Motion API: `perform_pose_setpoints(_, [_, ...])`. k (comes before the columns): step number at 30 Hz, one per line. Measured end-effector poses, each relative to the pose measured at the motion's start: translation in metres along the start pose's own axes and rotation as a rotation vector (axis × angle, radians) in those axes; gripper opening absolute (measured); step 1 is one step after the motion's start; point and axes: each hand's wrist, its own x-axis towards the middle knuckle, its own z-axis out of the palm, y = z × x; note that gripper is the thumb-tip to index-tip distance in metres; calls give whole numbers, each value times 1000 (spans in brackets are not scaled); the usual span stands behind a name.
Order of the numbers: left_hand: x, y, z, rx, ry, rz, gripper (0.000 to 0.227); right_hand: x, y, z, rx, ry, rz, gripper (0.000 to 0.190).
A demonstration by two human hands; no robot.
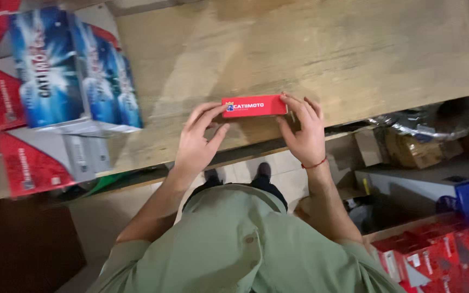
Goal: The person picks up a red product box, writes information from it into a notebook, opens the box to reveal a small white item, and then places the box on a shelf among other similar boxes.
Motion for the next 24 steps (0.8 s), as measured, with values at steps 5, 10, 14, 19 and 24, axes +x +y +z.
perform_pose_setpoints(5, [-7,-6,-38,7,-32,-20,46,5,-43,27,3,2,25,50])
perform_pose_setpoints(10, [-17,-19,-54,16,27,-26,51,9,-65,45,105,-20,48,50])
perform_pose_setpoints(14, [-22,-13,-65,-26,55,-106,52,20,-75,52,108,-84,25,48])
perform_pose_setpoints(19, [-24,-8,-71,-38,124,-198,57,40,-76,61,124,-163,-26,50])
perform_pose_setpoints(24, [-22,-14,-71,16,167,-188,59,51,-74,69,97,-193,-19,50])
